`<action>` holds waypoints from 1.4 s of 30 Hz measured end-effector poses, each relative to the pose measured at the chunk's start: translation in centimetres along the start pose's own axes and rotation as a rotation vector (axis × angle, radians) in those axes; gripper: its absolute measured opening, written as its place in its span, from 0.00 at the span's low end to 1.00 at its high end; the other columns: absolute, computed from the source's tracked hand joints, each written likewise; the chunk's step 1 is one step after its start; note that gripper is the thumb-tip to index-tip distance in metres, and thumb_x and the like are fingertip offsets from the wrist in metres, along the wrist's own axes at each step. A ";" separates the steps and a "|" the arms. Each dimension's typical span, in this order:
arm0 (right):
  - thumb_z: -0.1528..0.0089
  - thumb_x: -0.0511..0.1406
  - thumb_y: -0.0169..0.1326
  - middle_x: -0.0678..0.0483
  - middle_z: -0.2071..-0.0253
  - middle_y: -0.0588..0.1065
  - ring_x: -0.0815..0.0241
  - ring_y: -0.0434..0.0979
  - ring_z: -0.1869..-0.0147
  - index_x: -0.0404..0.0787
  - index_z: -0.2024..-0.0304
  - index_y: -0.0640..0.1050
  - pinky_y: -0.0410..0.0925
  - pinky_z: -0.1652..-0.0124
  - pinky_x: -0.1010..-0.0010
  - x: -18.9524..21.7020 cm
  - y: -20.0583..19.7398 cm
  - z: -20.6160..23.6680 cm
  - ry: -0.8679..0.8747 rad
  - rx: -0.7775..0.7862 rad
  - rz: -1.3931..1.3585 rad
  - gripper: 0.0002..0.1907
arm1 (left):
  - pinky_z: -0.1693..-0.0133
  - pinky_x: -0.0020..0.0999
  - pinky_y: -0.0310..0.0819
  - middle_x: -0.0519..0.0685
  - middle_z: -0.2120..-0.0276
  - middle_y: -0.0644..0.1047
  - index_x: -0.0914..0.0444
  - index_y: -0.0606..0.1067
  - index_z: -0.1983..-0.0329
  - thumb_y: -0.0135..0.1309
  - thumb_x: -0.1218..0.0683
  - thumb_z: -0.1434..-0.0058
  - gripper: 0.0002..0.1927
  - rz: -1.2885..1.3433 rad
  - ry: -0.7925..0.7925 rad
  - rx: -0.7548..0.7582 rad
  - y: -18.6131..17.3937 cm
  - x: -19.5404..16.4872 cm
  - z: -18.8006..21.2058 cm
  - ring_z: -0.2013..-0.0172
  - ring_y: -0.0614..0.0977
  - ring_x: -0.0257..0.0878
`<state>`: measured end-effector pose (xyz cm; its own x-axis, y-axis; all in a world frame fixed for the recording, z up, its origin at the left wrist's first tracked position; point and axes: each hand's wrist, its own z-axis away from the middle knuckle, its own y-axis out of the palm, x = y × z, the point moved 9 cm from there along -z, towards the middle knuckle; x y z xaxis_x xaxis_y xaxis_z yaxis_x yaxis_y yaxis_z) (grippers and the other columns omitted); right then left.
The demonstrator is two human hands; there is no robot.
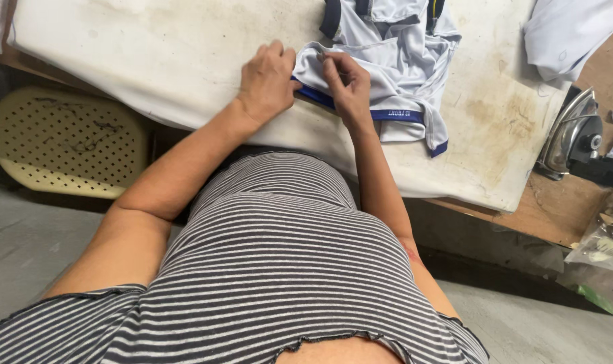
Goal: The person places a folded blue shirt into a clear plastic bag and sets it aside. Then, using small scissors, the person trims loose threads and excess fabric from the collar, sleeve, and hem of a white shirt with blue trim. The person repeatedly lifts and repositions the shirt to access different areas while cutting.
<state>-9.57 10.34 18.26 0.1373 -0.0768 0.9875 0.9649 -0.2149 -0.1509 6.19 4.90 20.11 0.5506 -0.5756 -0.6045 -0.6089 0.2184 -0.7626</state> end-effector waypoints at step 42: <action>0.36 0.34 0.64 0.53 0.73 0.74 0.50 0.68 0.73 0.40 0.65 0.74 0.60 0.61 0.61 6.7 6.0 4.1 -0.599 0.201 0.830 0.10 | 0.66 0.39 0.78 0.57 0.74 0.80 0.70 0.77 0.67 0.58 0.64 0.36 0.04 0.288 -0.155 0.081 -1.4 2.5 3.1 0.73 0.83 0.47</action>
<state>-1.93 12.49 24.11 0.8103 0.3809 0.4454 0.5281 -0.1448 -0.8368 10.15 5.58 18.94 0.4468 -0.3557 -0.8208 -0.7081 0.4202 -0.5675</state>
